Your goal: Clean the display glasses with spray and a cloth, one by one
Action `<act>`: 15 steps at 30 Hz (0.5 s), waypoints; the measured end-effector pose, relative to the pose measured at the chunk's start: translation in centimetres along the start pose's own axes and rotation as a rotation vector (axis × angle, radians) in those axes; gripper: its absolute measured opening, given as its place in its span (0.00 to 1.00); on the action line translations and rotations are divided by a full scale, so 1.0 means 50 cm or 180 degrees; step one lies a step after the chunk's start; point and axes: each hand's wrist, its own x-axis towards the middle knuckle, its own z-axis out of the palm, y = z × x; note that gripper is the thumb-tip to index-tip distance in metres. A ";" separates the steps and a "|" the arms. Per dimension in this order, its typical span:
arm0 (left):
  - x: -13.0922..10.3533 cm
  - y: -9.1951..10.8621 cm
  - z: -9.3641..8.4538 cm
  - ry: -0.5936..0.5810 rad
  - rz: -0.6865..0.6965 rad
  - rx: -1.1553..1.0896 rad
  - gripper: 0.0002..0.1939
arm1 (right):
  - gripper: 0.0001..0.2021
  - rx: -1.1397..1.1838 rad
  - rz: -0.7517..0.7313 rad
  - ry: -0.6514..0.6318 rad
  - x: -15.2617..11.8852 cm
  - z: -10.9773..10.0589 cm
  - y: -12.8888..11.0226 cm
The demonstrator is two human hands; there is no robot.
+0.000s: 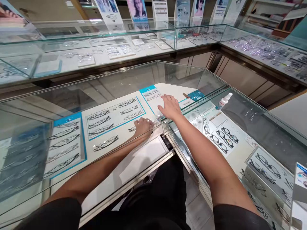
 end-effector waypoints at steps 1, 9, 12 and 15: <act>-0.036 -0.004 -0.004 -0.0037 -0.0009 -0.0014 0.18 | 0.31 0.0000 0.0000 0.0004 0.002 0.001 0.002; -0.272 -0.031 -0.124 -0.0722 0.0037 -0.1035 0.18 | 0.31 0.0076 0.0041 0.0002 0.014 0.008 0.018; -0.317 -0.020 -0.177 -0.0875 -0.0074 -0.1212 0.19 | 0.32 0.0191 0.0052 0.0062 0.018 0.010 0.024; -0.348 0.003 -0.220 -0.0989 -0.0029 -0.1267 0.18 | 0.29 0.0403 0.0152 0.0220 0.023 0.009 0.029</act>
